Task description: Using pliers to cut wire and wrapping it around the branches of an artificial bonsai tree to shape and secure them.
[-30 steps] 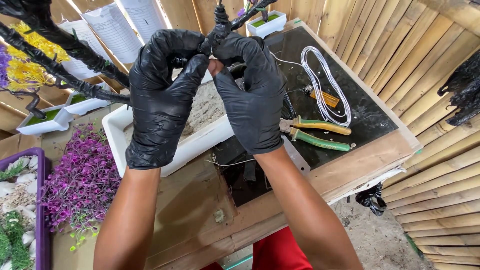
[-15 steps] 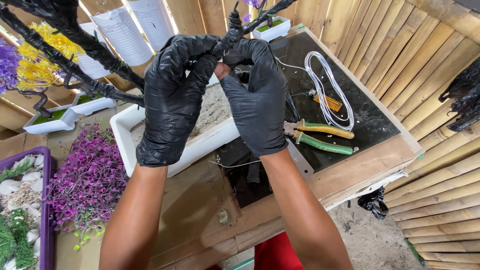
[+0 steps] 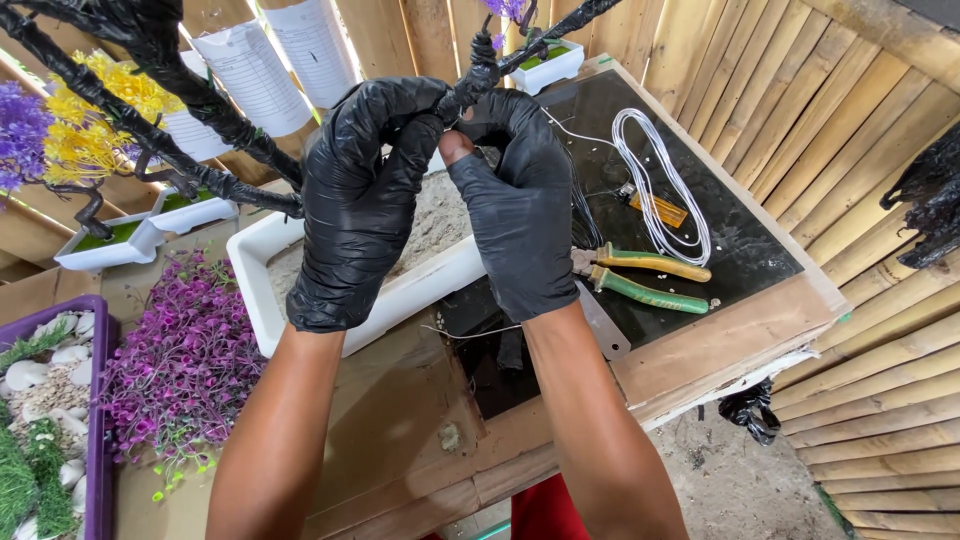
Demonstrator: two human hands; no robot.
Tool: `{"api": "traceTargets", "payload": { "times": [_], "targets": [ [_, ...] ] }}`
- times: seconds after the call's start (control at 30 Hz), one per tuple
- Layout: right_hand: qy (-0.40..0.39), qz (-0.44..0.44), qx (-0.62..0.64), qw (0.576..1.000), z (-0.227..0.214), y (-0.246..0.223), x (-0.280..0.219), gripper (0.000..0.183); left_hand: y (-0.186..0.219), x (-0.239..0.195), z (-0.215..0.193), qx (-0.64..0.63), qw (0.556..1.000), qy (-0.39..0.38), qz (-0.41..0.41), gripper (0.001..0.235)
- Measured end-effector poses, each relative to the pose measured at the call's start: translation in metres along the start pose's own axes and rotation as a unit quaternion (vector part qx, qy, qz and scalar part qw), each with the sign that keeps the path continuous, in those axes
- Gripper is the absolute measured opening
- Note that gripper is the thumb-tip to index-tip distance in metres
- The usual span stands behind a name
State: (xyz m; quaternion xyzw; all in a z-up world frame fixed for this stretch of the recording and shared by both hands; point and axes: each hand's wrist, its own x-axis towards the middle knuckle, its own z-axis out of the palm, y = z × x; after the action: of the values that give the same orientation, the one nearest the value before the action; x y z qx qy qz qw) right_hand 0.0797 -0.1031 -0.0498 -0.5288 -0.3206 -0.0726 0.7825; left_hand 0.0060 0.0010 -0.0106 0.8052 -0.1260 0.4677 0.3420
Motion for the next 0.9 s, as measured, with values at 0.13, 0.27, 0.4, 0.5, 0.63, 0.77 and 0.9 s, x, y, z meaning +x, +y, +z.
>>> {"api": "traceTargets", "payload": {
  "times": [0.13, 0.27, 0.4, 0.5, 0.63, 0.77, 0.9],
  "targets": [
    [0.008, 0.011, 0.031, 0.999, 0.003, 0.007, -0.003, 0.017, -0.004, -0.002, 0.001, -0.017, 1.000, -0.005, -0.014, 0.013],
    [0.035, 0.015, 0.011, 0.999, 0.004, 0.006, -0.005, 0.019, -0.002, -0.001, 0.003, -0.031, 0.999, -0.004, -0.021, 0.012],
    [0.041, 0.009, 0.027, 0.999, 0.007, 0.003, -0.011, 0.017, -0.007, -0.002, 0.004, -0.011, 0.999, 0.008, -0.037, 0.013],
    [0.060, 0.011, 0.037, 0.997, 0.009, 0.007, -0.014, 0.020, -0.007, -0.003, 0.003, -0.012, 0.999, 0.005, -0.047, 0.013],
    [0.074, -0.003, -0.018, 0.997, 0.011, 0.000, -0.020, 0.017, -0.010, -0.004, 0.004, -0.059, 0.996, 0.014, -0.058, 0.013],
    [0.077, -0.085, -0.039, 0.993, 0.016, 0.003, -0.028, 0.014, -0.011, -0.005, 0.002, -0.112, 0.990, 0.012, -0.080, 0.014],
    [0.073, -0.094, -0.081, 0.990, 0.010, 0.003, -0.030, 0.017, -0.012, -0.006, 0.000, -0.100, 0.992, 0.005, -0.071, 0.014]
  ]
}}
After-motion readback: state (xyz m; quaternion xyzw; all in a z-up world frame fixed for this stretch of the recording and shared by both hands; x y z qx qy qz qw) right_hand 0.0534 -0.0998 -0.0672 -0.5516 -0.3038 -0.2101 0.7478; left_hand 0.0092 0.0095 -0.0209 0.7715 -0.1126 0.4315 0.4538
